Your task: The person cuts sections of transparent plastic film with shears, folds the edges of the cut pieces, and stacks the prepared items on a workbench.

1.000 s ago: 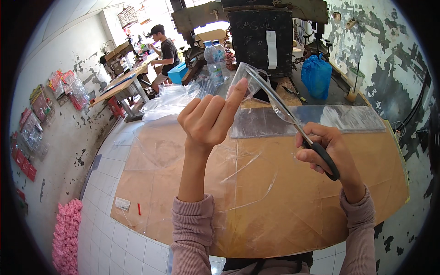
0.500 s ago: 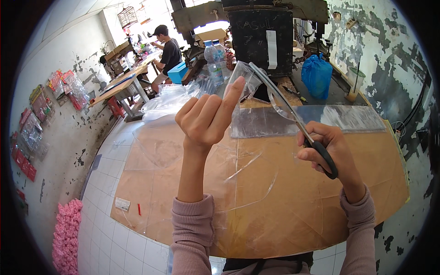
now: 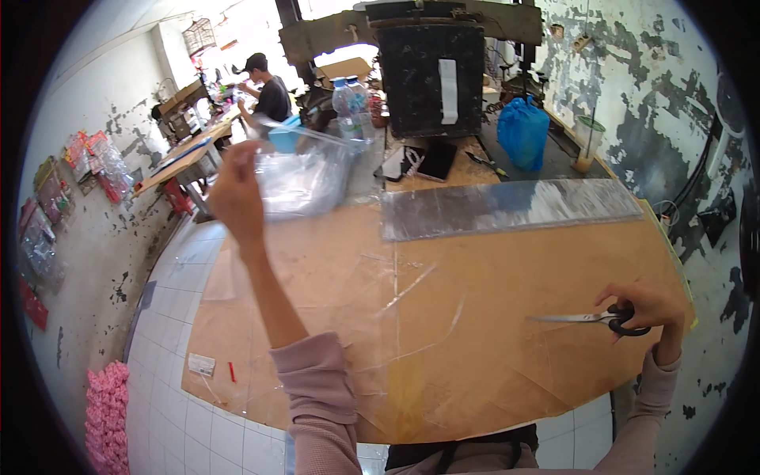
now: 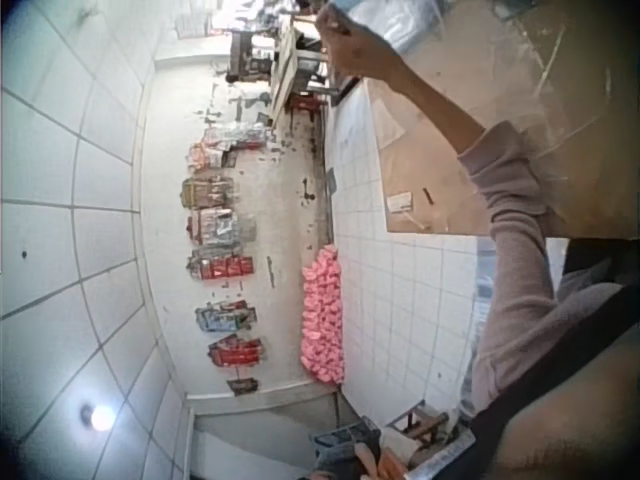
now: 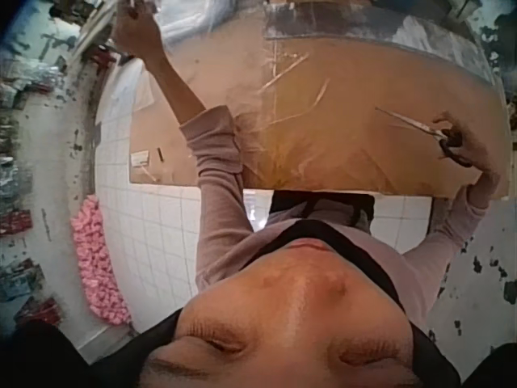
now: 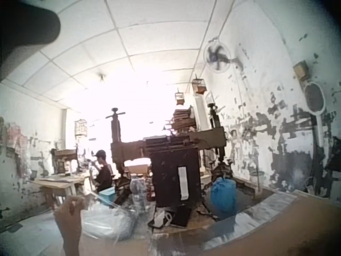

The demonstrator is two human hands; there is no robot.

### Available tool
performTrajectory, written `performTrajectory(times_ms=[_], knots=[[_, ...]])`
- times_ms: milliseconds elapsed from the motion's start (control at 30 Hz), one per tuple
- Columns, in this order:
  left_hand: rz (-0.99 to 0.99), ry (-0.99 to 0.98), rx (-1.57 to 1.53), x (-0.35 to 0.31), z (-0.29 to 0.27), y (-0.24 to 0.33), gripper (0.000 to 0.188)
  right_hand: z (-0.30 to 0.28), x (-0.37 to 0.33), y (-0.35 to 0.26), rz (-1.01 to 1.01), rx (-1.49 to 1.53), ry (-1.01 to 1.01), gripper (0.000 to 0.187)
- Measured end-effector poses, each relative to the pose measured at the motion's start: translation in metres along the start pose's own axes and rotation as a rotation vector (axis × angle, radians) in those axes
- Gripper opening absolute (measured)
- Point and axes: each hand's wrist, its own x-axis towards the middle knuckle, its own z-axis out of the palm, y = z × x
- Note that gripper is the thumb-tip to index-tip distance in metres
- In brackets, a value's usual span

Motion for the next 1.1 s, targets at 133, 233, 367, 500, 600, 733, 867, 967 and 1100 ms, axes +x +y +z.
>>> performTrajectory(times_ms=[133, 233, 367, 500, 600, 733, 867, 967, 1100], knots=[[-0.168, 0.074, 0.22, 0.011, -0.034, -0.052, 0.015, 0.025, -0.051, 0.082, 0.233, 0.222, 0.19, 0.049], [-0.267, 0.038, 0.02, 0.019, -0.057, -0.074, 0.018, 0.038, -0.067, 0.117, 0.301, 0.249, 0.389, 0.045], [-0.326, -0.285, -0.425, 0.021, -0.055, -0.029, 0.023, 0.054, -0.058, 0.149, 0.398, 0.157, 0.591, 0.04], [0.074, -0.666, -0.624, 0.011, -0.02, 0.046, 0.018, 0.042, -0.014, 0.118, 0.435, -0.18, 0.812, 0.025], [0.109, -0.81, -0.844, -0.019, -0.002, 0.101, 0.015, 0.011, 0.051, 0.01, -0.072, 0.109, 0.778, 0.022], [0.121, -1.031, -0.772, -0.038, -0.011, 0.144, 0.017, -0.009, 0.103, -0.091, -0.559, 0.41, 0.765, 0.022], [0.138, -1.048, -0.859, -0.039, -0.011, 0.156, 0.02, -0.018, 0.122, -0.111, -0.682, 0.425, 0.762, 0.018], [0.068, -1.052, -0.905, -0.041, -0.006, 0.157, 0.023, -0.018, 0.127, -0.109, -0.742, 0.145, 0.857, 0.015], [-0.073, -1.239, -1.033, -0.05, 0.008, 0.16, 0.03, -0.01, 0.118, -0.104, -0.856, -0.259, 1.043, 0.016]])
